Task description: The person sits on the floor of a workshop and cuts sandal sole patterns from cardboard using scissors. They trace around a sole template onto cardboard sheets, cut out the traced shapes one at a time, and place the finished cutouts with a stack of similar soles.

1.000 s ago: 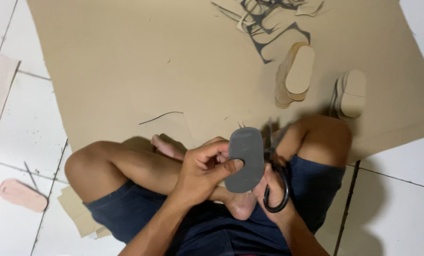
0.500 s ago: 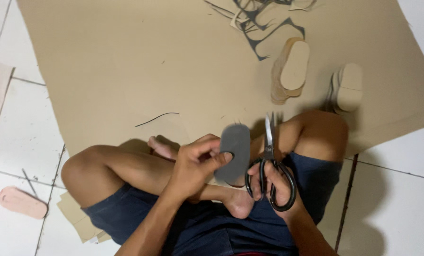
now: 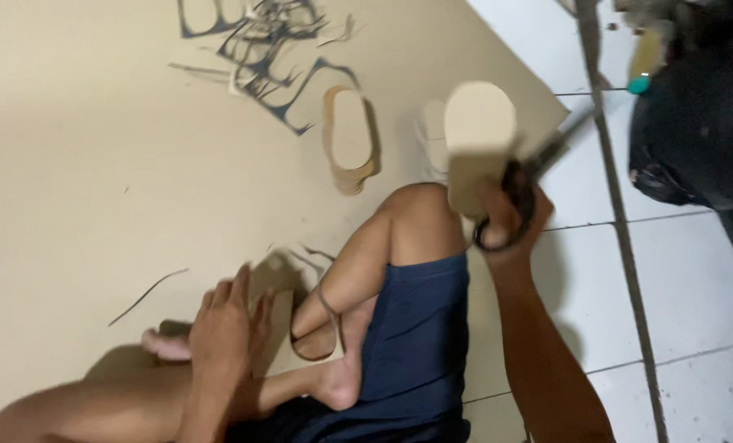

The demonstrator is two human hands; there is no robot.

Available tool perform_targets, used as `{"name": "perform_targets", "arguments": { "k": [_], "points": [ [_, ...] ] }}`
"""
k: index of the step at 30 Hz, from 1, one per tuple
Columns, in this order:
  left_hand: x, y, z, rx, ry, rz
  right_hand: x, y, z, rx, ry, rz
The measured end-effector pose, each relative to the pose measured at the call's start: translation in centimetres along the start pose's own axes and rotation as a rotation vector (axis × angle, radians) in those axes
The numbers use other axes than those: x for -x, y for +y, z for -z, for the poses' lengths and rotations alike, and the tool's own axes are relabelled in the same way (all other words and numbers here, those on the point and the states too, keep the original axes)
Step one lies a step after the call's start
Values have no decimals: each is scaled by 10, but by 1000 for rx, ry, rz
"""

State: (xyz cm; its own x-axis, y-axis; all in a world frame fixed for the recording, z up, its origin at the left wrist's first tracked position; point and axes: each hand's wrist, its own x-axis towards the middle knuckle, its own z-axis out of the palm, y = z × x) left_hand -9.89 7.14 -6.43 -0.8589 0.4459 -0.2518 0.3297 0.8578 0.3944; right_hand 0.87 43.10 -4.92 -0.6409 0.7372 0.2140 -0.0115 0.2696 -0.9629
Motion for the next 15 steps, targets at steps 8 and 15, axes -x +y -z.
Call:
{"name": "perform_targets", "arguments": {
  "k": [8,15],
  "points": [
    [-11,-13,-27,531,-143,354,1,9,2,246,-15,-394],
    [0,-9,12,1895,140,285,93,2,-49,-152,-382,-353]
  ]
}}
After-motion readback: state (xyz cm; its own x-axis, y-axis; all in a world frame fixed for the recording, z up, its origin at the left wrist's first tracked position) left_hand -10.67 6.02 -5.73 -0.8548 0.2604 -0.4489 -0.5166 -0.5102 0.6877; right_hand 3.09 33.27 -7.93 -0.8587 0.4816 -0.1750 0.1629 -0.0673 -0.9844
